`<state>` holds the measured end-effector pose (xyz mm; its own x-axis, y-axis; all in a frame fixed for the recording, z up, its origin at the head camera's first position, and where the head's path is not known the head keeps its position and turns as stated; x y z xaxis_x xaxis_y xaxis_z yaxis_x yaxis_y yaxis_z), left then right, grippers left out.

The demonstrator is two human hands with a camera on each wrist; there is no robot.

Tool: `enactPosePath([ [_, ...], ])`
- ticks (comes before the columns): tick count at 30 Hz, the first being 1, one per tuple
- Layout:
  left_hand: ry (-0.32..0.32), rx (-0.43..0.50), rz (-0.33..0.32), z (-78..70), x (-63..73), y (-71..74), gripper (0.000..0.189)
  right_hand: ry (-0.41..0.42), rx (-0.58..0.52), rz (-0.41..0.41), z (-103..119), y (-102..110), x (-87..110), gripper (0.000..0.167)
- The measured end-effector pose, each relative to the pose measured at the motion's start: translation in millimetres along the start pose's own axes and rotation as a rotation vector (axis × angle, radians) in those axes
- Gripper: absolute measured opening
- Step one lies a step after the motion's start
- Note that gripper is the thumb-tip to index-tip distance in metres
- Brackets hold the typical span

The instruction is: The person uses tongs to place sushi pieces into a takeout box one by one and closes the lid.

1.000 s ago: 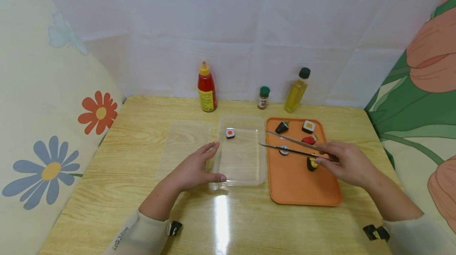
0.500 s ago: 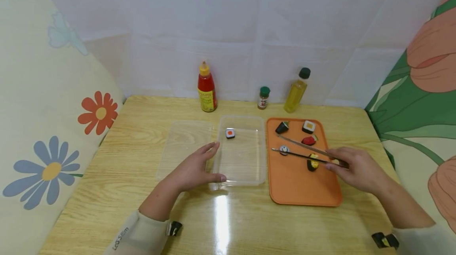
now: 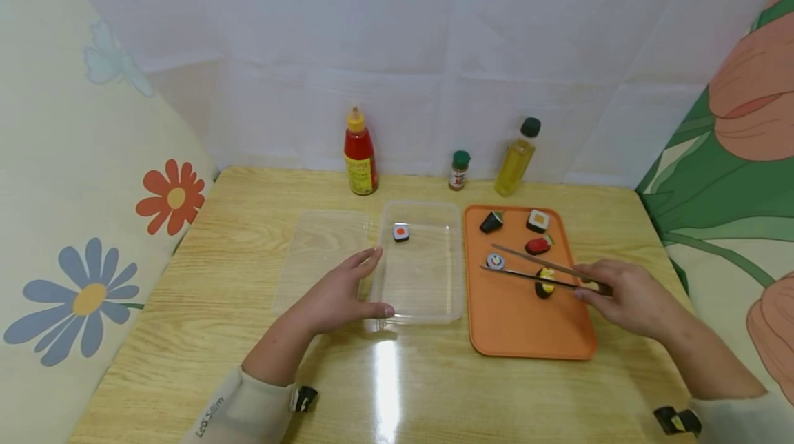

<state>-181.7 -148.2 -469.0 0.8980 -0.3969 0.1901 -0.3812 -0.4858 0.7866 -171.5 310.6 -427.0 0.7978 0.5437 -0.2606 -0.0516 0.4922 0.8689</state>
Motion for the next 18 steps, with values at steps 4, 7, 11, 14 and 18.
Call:
enactPosePath([
  [4,-0.002,0.004,-0.001,-0.1,0.2,0.2,0.115,-0.02,0.014,0.021,-0.8,1.5,-0.4,0.034],
  [7,-0.001,0.003,-0.002,0.1,0.3,0.1,0.115,-0.033,0.016,0.039,-1.7,2.2,-1.0,0.034],
  [11,0.002,0.003,0.004,0.4,0.2,-0.5,0.114,-0.049,0.032,0.061,-4.2,2.0,-1.1,0.033],
  [14,0.004,0.007,0.008,0.6,0.1,-0.7,0.114,-0.045,0.051,0.065,-4.9,1.9,-1.2,0.032],
  [18,0.012,0.012,0.011,0.8,0.1,-0.7,0.114,-0.034,0.074,0.067,-3.6,3.1,-1.7,0.031],
])
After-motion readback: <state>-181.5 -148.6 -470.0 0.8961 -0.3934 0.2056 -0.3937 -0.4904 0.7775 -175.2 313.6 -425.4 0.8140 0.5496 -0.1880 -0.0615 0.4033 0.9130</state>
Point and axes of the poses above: each hand's wrist, its own x-axis away from the middle knuckle, its own y-axis out of the back of the hand, z = x × y, the point moved 4 cm from there along -x, towards the middle knuckle, and after that the axes turned 6 degrees about -x, right-handed, at the moved point
